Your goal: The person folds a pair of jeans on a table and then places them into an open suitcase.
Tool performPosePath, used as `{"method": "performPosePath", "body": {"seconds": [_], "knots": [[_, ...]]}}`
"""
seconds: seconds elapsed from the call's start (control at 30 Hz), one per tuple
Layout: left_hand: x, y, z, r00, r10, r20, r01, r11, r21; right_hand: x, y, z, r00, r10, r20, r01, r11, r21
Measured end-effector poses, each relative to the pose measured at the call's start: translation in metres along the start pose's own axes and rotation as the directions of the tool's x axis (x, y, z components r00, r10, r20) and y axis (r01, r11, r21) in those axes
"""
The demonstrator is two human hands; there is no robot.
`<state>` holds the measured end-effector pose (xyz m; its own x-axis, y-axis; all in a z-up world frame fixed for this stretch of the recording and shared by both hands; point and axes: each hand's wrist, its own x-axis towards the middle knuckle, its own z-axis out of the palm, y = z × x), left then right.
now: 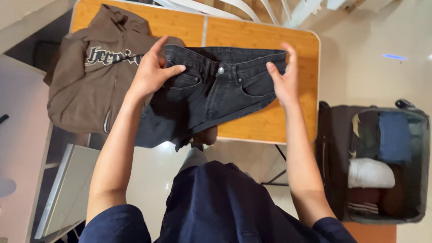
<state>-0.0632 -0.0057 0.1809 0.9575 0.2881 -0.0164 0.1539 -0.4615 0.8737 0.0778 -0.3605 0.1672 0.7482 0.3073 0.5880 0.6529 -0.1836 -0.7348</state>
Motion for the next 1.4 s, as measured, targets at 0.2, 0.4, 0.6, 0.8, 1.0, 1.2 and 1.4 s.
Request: {"method": "performPosePath", "body": {"seconds": [0.2, 0.4, 0.6, 0.8, 1.0, 1.2, 1.4], "knots": [[-0.043, 0.040, 0.054, 0.960, 0.278, -0.018, -0.271, 0.915, -0.300, -0.038, -0.016, -0.115, 0.995, 0.060, 0.083, -0.048, 0.989, -0.139], [-0.096, 0.095, 0.079, 0.915, 0.402, 0.029, -0.395, 0.909, -0.137, -0.068, -0.008, -0.223, 0.968, 0.206, 0.145, -0.204, 0.979, -0.028], [-0.121, 0.125, 0.100, 0.821, 0.565, -0.079, -0.569, 0.822, -0.038, -0.073, -0.043, -0.289, 0.965, 0.105, 0.239, -0.127, 0.989, 0.080], [-0.128, 0.141, 0.108, 0.840, 0.533, -0.105, -0.540, 0.797, -0.271, -0.075, -0.055, -0.314, 0.994, -0.003, 0.108, -0.043, 0.905, 0.423], [-0.110, 0.153, 0.113, 0.860, 0.456, -0.231, -0.511, 0.784, -0.354, -0.066, -0.020, -0.327, 0.994, 0.107, 0.023, -0.090, 0.667, 0.740], [-0.076, 0.145, 0.126, 0.852, 0.466, -0.238, -0.521, 0.800, -0.299, -0.053, -0.012, -0.328, 0.981, 0.073, -0.178, -0.044, 0.986, 0.164], [-0.057, 0.157, 0.120, 0.813, 0.505, -0.289, -0.579, 0.752, -0.315, -0.031, -0.020, -0.311, 0.979, -0.045, -0.199, 0.039, 0.999, -0.035]]}}
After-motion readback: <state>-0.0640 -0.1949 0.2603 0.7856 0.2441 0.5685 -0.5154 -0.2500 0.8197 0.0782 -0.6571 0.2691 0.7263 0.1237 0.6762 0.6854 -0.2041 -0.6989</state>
